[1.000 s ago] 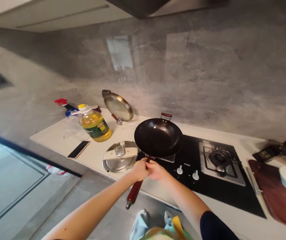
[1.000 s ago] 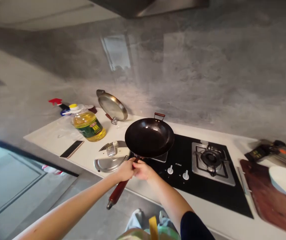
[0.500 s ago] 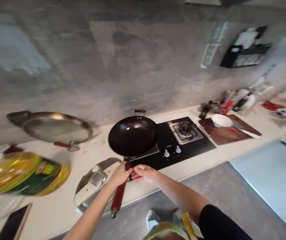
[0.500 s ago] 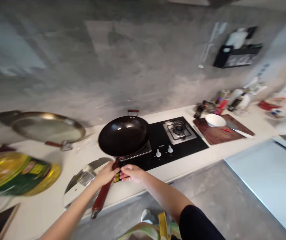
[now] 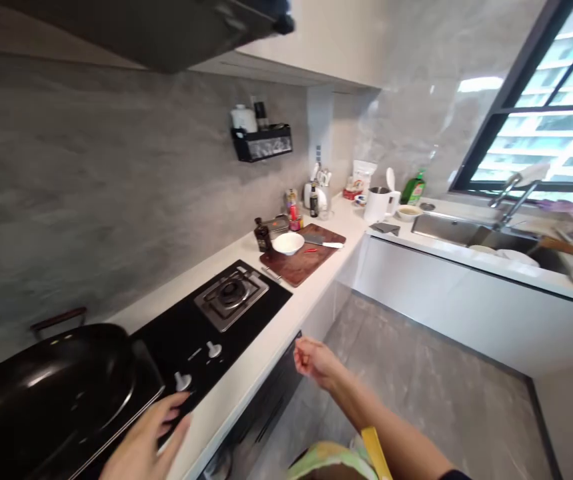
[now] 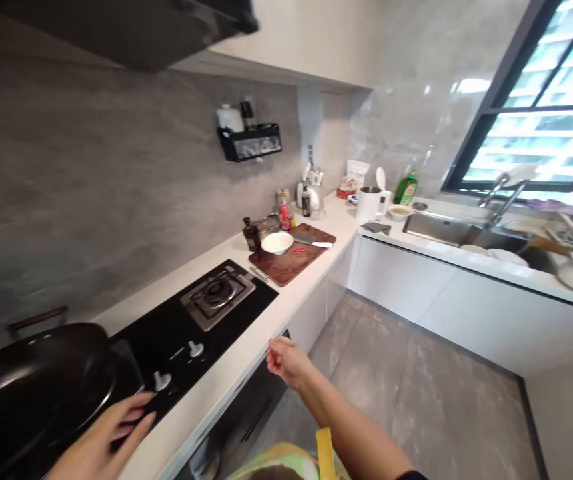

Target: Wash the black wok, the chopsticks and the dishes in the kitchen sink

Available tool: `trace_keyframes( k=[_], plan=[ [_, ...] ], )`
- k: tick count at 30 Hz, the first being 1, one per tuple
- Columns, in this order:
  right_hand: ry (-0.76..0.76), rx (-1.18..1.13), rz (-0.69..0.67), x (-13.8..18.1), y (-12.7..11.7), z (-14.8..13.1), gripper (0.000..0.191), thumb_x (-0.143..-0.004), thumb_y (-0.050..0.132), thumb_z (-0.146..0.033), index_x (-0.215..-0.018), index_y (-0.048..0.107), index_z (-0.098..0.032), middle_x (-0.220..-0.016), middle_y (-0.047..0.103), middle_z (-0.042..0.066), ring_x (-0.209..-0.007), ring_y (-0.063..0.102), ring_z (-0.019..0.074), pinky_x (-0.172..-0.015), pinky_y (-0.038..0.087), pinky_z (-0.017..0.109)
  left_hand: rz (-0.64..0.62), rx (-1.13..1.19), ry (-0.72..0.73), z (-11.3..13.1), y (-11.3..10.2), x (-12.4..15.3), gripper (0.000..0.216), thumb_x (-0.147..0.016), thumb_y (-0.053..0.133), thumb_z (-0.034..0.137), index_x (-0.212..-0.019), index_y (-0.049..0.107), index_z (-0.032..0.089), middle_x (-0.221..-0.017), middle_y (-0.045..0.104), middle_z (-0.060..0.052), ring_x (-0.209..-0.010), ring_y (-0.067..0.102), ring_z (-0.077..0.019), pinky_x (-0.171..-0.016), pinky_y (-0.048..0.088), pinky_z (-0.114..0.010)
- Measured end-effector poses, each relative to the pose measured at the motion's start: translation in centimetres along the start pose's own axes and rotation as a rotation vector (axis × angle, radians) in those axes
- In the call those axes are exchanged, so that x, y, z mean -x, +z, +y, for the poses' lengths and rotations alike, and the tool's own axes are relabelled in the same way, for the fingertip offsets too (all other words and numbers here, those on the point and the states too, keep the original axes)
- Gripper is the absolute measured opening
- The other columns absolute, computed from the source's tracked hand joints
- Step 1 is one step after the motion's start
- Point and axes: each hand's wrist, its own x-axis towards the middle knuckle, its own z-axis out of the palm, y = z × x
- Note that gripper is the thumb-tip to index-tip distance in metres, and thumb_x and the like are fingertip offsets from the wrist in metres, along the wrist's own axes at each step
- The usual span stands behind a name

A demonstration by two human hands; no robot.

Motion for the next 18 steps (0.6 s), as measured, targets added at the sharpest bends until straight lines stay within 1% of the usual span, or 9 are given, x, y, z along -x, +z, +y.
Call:
trace_keyframes(
  k=[3,5,7,8,9,11,15,18],
  plan=[
    [-0.171,0.077,0.103,3.5,-7.6,-8.0,0.036,-0.066,0.071,-0.047,-0.065,0.056,-0.014,-0.052,0.053,-0.004,-0.046,0.044,0.0053,-0.049,0.030,0.021,-0.108,0.160,0.296,14.0,6.0,-6.1,0.037,-0.084,0.041,0.044,-0.107,0.057,0.020,-0.112,0.062,-0.008,-0.095,0.063,-0.0219,-0.087,0.052,-0.035],
    [-0.287,0.078,0.195,5.9,-12.5,-12.9,0.036,-0.068,0.069,-0.048,-0.066,0.058,-0.014,-0.054,0.054,-0.003,-0.047,0.045,0.0057,-0.050,0.030,0.021,-0.206,0.222,0.487,22.9,10.0,-9.4,0.034,-0.086,0.041,0.039,-0.108,0.057,0.019,-0.114,0.060,-0.009,-0.103,0.060,-0.0225,-0.093,0.048,-0.038],
    [-0.384,0.065,0.286,8.0,-16.9,-16.9,0.036,-0.068,0.069,-0.049,-0.067,0.059,-0.014,-0.055,0.055,-0.003,-0.048,0.046,0.0060,-0.051,0.031,0.022,-0.332,0.267,0.633,30.5,13.5,-11.9,0.033,-0.087,0.040,0.037,-0.109,0.056,0.020,-0.117,0.058,-0.010,-0.107,0.057,-0.0230,-0.097,0.045,-0.041],
    [-0.422,0.059,0.330,8.8,-19.0,-18.5,0.037,-0.067,0.069,-0.049,-0.067,0.059,-0.014,-0.055,0.055,-0.003,-0.048,0.046,0.0062,-0.051,0.030,0.022,-0.397,0.283,0.687,33.8,15.0,-12.9,0.032,-0.087,0.040,0.036,-0.110,0.056,0.021,-0.118,0.058,-0.010,-0.107,0.057,-0.0231,-0.098,0.045,-0.042],
    [-0.451,0.052,0.375,9.4,-21.1,-19.9,0.037,-0.067,0.069,-0.050,-0.067,0.059,-0.014,-0.055,0.055,-0.003,-0.048,0.046,0.0063,-0.050,0.030,0.022,-0.461,0.292,0.734,36.7,16.5,-14.0,0.032,-0.087,0.041,0.036,-0.110,0.056,0.021,-0.118,0.057,-0.009,-0.107,0.057,-0.0232,-0.098,0.044,-0.042],
    [-0.492,0.023,0.465,10.1,-25.1,-22.0,0.037,-0.066,0.069,-0.050,-0.067,0.058,-0.015,-0.055,0.055,-0.003,-0.047,0.046,0.0061,-0.049,0.028,0.021,-0.572,0.294,0.808,41.5,19.3,-16.1,0.031,-0.086,0.043,0.037,-0.109,0.057,0.023,-0.118,0.058,-0.009,-0.106,0.057,-0.0236,-0.098,0.044,-0.043],
    [-0.530,-0.057,0.617,9.9,-32.9,-25.6,0.035,-0.064,0.071,-0.047,-0.066,0.058,-0.015,-0.055,0.055,-0.003,-0.046,0.046,0.0055,-0.049,0.027,0.021,-0.754,0.227,0.888,49.3,25.0,-21.6,0.029,-0.084,0.044,0.038,-0.106,0.057,0.024,-0.118,0.058,-0.008,-0.104,0.057,-0.0238,-0.095,0.045,-0.042],
    [-0.558,-0.103,0.734,9.4,-38.4,-29.8,0.035,-0.062,0.072,-0.046,-0.067,0.059,-0.014,-0.054,0.056,-0.003,-0.045,0.046,0.0054,-0.048,0.027,0.020,-0.855,0.161,0.954,55.2,28.8,-26.6,0.027,-0.084,0.042,0.035,-0.104,0.055,0.024,-0.115,0.058,-0.008,-0.101,0.058,-0.0224,-0.092,0.046,-0.039]
  ],
)
